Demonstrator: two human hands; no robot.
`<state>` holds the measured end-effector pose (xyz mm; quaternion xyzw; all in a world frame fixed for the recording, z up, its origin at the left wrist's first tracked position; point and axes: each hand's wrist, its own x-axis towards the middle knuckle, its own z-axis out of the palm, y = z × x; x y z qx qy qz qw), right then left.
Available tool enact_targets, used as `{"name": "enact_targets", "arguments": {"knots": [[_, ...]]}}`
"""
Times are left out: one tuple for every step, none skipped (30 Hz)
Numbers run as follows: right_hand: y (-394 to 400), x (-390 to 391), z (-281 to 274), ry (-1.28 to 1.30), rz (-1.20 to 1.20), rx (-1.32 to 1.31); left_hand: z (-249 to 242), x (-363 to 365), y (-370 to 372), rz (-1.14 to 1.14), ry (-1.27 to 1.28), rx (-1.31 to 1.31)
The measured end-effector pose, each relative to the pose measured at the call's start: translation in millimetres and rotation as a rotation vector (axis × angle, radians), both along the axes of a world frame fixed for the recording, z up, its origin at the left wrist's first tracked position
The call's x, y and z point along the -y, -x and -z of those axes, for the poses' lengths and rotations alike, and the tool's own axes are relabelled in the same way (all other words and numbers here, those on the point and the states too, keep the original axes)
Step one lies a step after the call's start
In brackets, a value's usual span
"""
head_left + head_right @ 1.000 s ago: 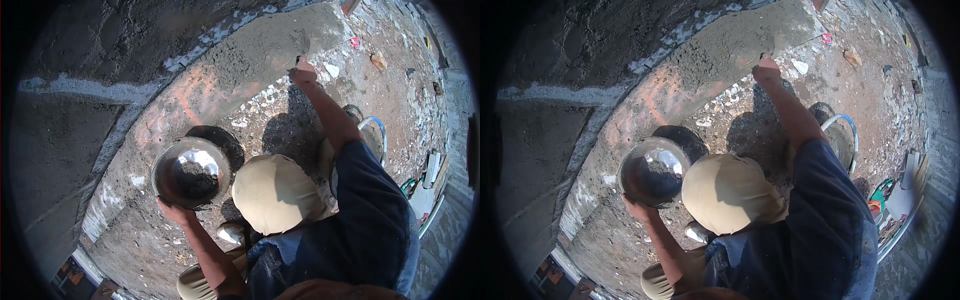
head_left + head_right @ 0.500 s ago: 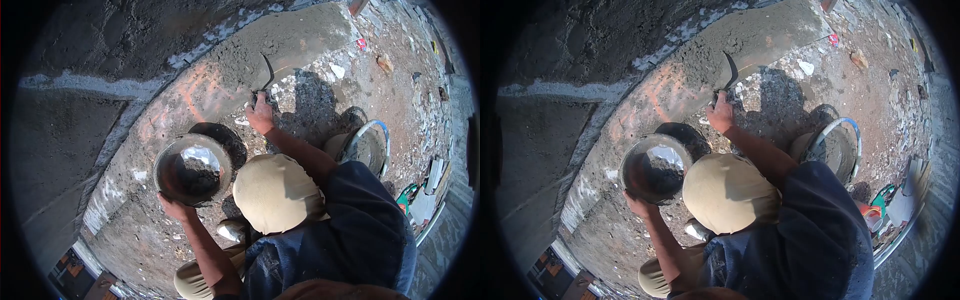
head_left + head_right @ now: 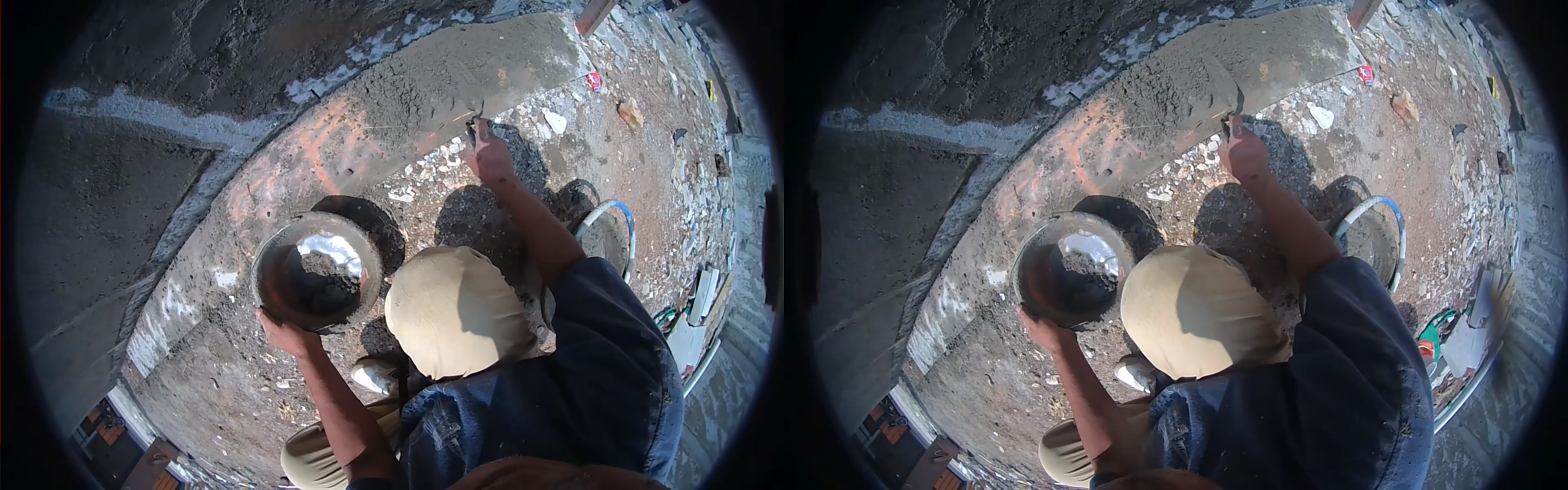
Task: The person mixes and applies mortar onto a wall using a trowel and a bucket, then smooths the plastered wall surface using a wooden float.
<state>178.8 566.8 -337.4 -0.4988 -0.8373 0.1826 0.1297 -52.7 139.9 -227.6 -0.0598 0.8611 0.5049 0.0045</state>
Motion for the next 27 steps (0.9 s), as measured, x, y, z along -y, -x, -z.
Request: {"name": "enact_targets", "arguments": {"knots": [[-3.7,0.4,-1.1,0.013,-0.024,0.016,-0.1,0.7,0.7,0.026,0.062,-0.006],[-8.7,-0.1,-3.0,0.024,-0.050,0.034,0.3,1.0,1.1,0.006,0.002,0.023],[-13.8,-1.8,-4.5,0.035,-0.080,0.051,-1.5,-1.3,0.9,-0.019,-0.059,0.051],[-18.6,-8.6,2.6,-0.085,-0.123,-0.095,-5.2,-3.6,0.3,-0.047,-0.118,0.079],[-15.5,-11.8,13.8,-0.051,-0.010,-0.106,-8.2,-6.1,-1.3,-0.053,-0.089,0.064],[-10.2,-11.0,16.6,-0.016,0.105,-0.114,-12.7,-10.9,-4.5,-0.055,-0.059,0.051],[-8.0,-12.0,17.1,0.015,0.225,-0.119,-14.6,-13.4,-7.1,-0.054,-0.032,0.040],[-8.9,-13.7,30.3,0.022,0.227,-0.025,-3.7,-5.2,-3.7,-0.040,-0.022,0.009],[-13.3,-11.5,28.2,0.035,0.181,-0.051,15.4,10.2,4.0,-0.027,-0.012,-0.023],[-17.1,-6.0,24.8,0.049,0.132,-0.080,15.5,10.5,4.6,-0.023,-0.006,-0.024],[-18.1,0.0,22.5,0.066,0.080,-0.110,15.8,11.2,5.1,-0.020,-0.001,-0.026],[-17.6,9.1,31.6,0.154,0.150,-0.234,-3.4,-2.9,-2.0,-0.021,0.003,0.009],[-15.8,20.5,47.5,0.240,0.223,-0.359,-13.8,-11.9,-5.8,-0.018,0.005,0.044],[-16.1,27.8,61.5,0.323,0.298,-0.486,-8.0,-8.3,-3.1,0.005,0.019,0.032],[-15.7,39.2,55.4,0.414,0.307,-0.555,2.0,1.1,1.1,0.027,0.035,0.020],[-13.9,55.0,38.1,0.509,0.314,-0.625,7.0,7.6,3.8,0.046,0.054,0.008],[-12.6,65.3,22.3,0.607,0.320,-0.693,5.2,8.3,3.9,0.044,0.040,0.026],[-11.2,67.1,8.8,0.614,0.304,-0.684,2.8,7.0,3.2,0.040,0.025,0.045],[-10.4,68.4,-4.3,0.621,0.290,-0.673,-1.1,4.4,1.7,0.036,0.011,0.065],[-11.2,69.8,-9.8,0.625,0.278,-0.660,-4.5,0.9,0.2,0.003,-0.064,0.081],[-15.0,64.8,-6.1,0.682,0.243,-0.641,-9.8,-6.2,-1.7,-0.027,-0.142,0.099],[-20.2,53.1,-2.0,0.735,0.209,-0.623,-11.6,-10.4,-3.1,-0.057,-0.223,0.119],[-25.3,45.2,1.2,0.786,0.173,-0.604,-4.8,-5.0,-1.2,-0.034,-0.137,0.072],[-27.8,42.9,-7.1,0.779,0.195,-0.514,8.2,6.5,3.7,-0.012,-0.053,0.023],[-28.5,42.0,-22.3,0.773,0.216,-0.425,9.0,5.6,4.8,-0.010,-0.032,0.014],[-26.7,40.5,-30.2,0.768,0.232,-0.336,10.3,5.5,5.9,-0.008,-0.010,0.006],[-25.2,38.5,-25.5,0.553,0.203,-0.257,-0.7,-2.7,1.2,-0.027,-0.043,0.044]]}}
